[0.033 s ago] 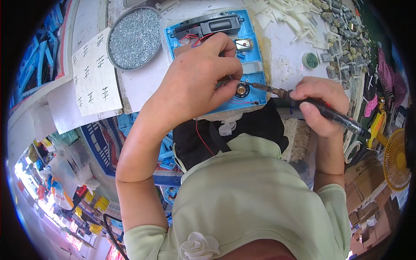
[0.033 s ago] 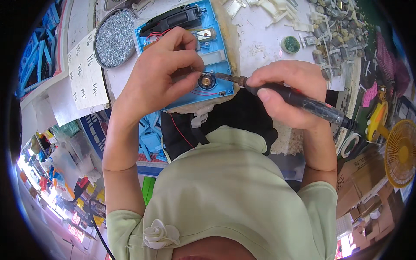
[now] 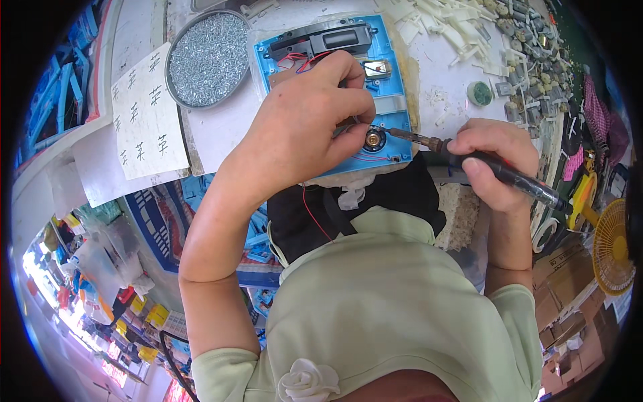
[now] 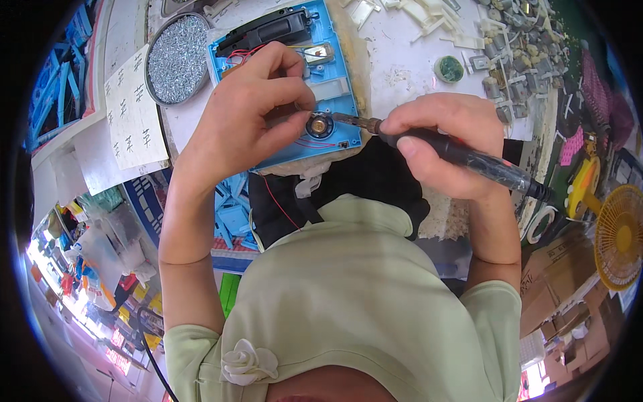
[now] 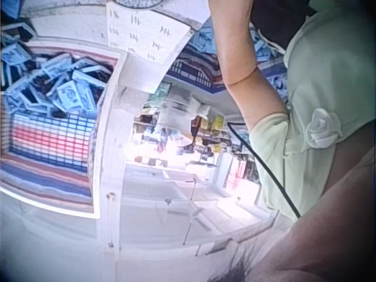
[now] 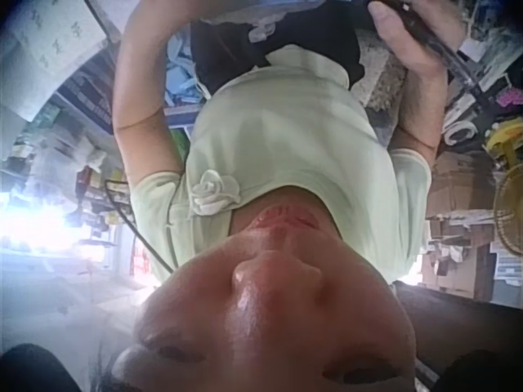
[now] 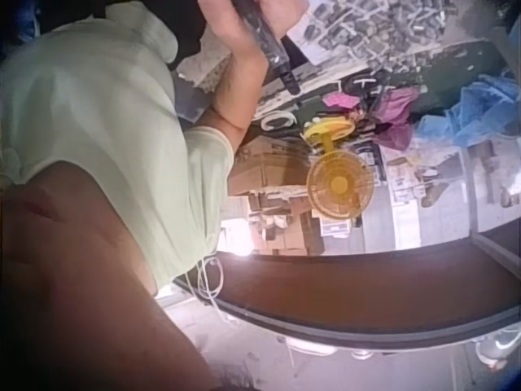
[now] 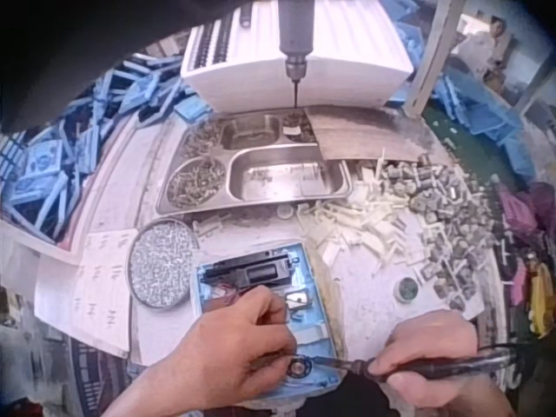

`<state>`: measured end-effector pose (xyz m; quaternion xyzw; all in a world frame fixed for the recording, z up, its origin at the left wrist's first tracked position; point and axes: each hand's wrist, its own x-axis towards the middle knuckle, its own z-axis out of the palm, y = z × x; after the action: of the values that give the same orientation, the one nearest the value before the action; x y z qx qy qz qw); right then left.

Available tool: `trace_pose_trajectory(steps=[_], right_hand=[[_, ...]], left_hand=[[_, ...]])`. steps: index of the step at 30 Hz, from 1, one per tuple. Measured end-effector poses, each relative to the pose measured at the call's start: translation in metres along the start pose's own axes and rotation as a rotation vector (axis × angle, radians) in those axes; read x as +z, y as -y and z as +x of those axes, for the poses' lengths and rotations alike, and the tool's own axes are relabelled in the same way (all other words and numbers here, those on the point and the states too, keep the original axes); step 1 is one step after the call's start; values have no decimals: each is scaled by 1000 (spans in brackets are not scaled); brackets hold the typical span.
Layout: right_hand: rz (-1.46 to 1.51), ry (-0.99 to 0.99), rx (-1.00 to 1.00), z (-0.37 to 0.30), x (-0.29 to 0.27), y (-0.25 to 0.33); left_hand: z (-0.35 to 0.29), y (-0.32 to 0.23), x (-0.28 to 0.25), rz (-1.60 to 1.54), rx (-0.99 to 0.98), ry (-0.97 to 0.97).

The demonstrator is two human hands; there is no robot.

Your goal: Soldering internal components and assembling the plastic casing of an electronic toy or device.

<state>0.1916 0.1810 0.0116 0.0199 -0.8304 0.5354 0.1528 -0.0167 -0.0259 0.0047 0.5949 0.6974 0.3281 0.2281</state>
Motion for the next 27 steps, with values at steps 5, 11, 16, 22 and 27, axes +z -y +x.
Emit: trace_pose_trajectory(steps=[5,11,16,22,27], right_hand=[[14,3,17,2,3,-1],[-4,26,17,5,3,2],[4,25,5,4,4,1],[-26,30,-20,5,3,4],[6,-118,59,-16,-15,15]], left_hand=[[0,0,3,-8,-3,-26],[-1,-2,5,10,-18,-43],[-2,-1,6,13,-2,-65],[-2,-1,6,16,-4,-62],[-3,-1,7,28,-5,-46]])
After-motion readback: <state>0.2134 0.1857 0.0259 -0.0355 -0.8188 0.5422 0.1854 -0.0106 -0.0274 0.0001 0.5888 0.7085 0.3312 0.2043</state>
